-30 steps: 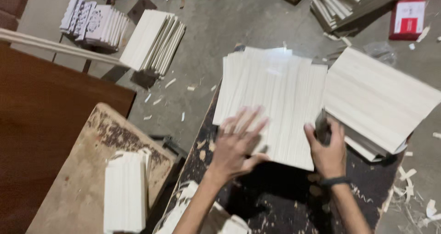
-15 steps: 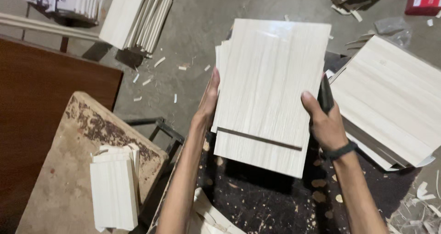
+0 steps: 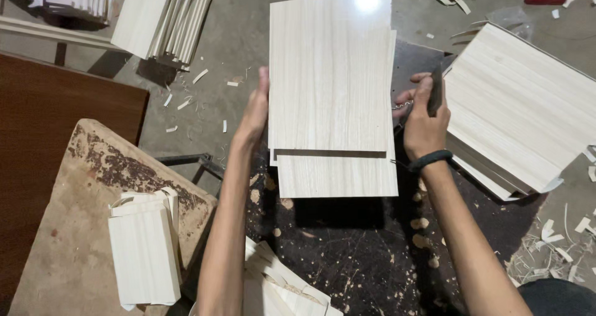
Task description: The person sits on the floor and sands the edges of small white wooden pieces using a sanding block. They pick up each piece, sand the edges, and place it on a stack of finished pieces.
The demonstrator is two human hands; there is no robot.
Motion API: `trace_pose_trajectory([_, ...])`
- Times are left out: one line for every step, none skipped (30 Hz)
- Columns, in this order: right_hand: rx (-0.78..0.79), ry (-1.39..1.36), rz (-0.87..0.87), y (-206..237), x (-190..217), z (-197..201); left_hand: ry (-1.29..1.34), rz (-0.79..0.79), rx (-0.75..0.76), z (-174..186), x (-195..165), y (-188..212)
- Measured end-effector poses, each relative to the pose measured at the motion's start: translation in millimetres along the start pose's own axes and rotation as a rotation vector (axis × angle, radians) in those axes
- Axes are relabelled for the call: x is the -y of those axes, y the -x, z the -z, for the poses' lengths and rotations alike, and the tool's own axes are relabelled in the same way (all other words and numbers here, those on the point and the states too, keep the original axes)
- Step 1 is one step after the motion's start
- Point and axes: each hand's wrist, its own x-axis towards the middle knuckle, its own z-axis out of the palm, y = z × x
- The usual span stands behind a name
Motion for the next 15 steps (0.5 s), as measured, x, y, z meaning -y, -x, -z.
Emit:
trace_pose_trajectory([0.021, 0.067, -0.022, 0, -5, 14, 0.162, -0.035, -0.132, -1, -1, 18])
trace_pose_trajectory([0.036, 0.130, -0.038, 0, -10, 24, 0.322, -0.080, -0.262, -3, -1, 40])
trace_pose_trajectory([0.093, 0.293, -0.018, 1, -17, 32, 0.349, -0.063, -0.444, -10, 1, 64])
trace_pose_trajectory([0.153, 0.460, -0.005, 5, -26, 42, 0.488, -0.074, -0.667, -20, 5, 90])
trace_pose_trajectory([0.221, 0.633, 0.003, 13, -37, 50, 0.631, 0.018, -0.870, -37, 11, 113])
trace_pose_trajectory([0.249, 0.614, -0.127, 27, -51, 55, 0.764, 0.155, -0.977, -56, 18, 135])
trace_pose_trajectory([0.287, 0.596, -0.245, 48, -67, 56, 0.825, 0.326, -1.028, -74, 24, 148])
trace_pose_trajectory([0.299, 0.621, -0.200, 69, -83, 55, 1.014, 0.439, -0.971, -92, 30, 157])
trace_pose_trajectory([0.314, 0.645, -0.155, 89, -99, 57, 1.202, 0.550, -0.905, -109, 34, 161])
trace_pose_trajectory([0.335, 0.755, -0.033, 109, -111, 59, 1.382, 0.540, -0.801, -124, 37, 158])
trace_pose_trajectory([0.349, 0.864, 0.099, 122, -119, 61, 1.565, 0.514, -0.686, -136, 39, 152])
trace_pose_trajectory([0.344, 0.900, 0.169, 127, -121, 63, 1.668, 0.548, -0.631, -146, 39, 142])
trace_pose_trajectory([0.350, 0.936, 0.232, 126, -114, 66, 1.769, 0.589, -0.578, -152, 40, 131])
trace_pose_trajectory([0.348, 0.971, 0.291, 120, -98, 69, 1.774, 0.490, -0.538, -155, 40, 124])
trace_pose_trajectory([0.240, 0.761, 0.328, 101, -74, 73, 1.776, 0.381, -0.482, -157, 38, 113])
